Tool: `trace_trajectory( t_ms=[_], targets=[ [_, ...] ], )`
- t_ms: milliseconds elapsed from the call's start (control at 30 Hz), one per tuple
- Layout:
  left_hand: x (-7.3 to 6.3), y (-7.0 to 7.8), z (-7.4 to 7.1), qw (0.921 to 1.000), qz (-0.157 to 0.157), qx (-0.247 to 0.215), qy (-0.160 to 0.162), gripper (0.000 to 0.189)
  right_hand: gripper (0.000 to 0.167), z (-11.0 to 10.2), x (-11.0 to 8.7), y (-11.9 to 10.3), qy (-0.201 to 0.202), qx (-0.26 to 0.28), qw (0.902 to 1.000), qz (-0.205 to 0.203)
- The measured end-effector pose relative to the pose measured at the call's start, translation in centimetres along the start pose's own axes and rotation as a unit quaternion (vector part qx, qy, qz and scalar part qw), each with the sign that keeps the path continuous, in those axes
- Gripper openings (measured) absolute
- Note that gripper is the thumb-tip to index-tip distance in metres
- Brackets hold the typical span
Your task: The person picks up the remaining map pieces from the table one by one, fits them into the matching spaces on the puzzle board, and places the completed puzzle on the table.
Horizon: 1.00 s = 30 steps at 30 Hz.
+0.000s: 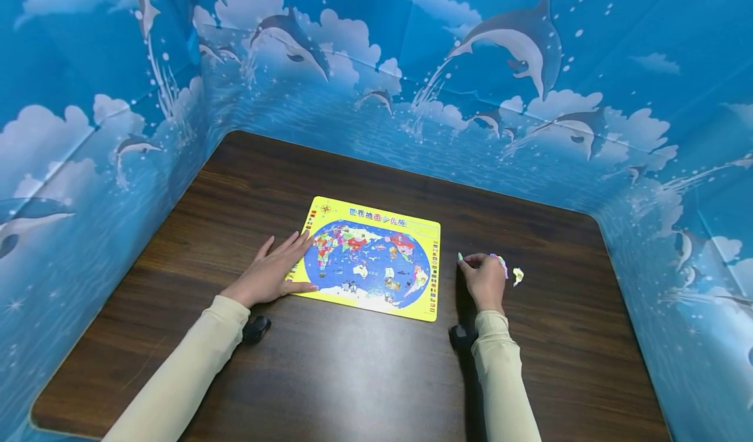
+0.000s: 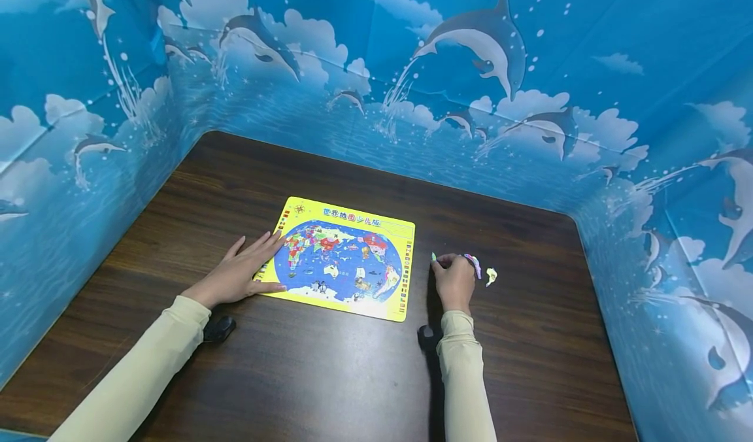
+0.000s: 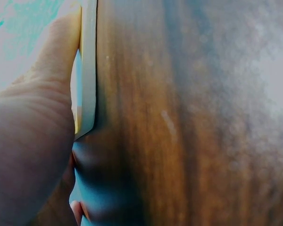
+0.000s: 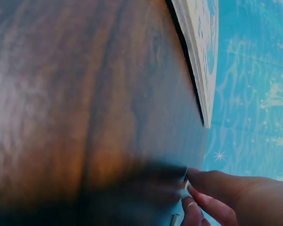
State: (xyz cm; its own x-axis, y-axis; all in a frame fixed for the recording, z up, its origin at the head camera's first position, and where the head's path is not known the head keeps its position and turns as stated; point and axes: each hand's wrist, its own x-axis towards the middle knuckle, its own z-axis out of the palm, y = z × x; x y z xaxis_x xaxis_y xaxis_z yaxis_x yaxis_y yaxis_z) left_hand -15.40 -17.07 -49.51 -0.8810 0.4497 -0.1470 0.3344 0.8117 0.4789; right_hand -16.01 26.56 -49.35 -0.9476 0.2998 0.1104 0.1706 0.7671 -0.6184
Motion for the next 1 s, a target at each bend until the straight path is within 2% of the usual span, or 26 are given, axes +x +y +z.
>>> trace_trajectory(
  t_ms=[267,700,833,1000],
  targets=[
    [-0.1,0.1,0.1,1.0000,0.001,-0.004,0.000,0.106,0.010,0.3,0.2,-0.1,-0.007,0.017,0.9998,0.009],
    [0.0,-0.1,0.0,1.0000,0.001,-0.001,-0.001,0.106,0.006,1.0,0.3,-0.6,-0.022,0.087,0.9959,0.013],
    [0.0,-0.1,0.0,1.0000,0.001,-0.002,-0.002,0.106,0.009,1.1,-0.2,-1.6,-0.048,0.093,0.9944,0.014],
    [0.0,-0.2,0.1,1.0000,0.000,0.000,-0.003,0.107,0.014,1.5,-0.7,-3.6,-0.101,0.129,0.9863,0.019]
  ],
)
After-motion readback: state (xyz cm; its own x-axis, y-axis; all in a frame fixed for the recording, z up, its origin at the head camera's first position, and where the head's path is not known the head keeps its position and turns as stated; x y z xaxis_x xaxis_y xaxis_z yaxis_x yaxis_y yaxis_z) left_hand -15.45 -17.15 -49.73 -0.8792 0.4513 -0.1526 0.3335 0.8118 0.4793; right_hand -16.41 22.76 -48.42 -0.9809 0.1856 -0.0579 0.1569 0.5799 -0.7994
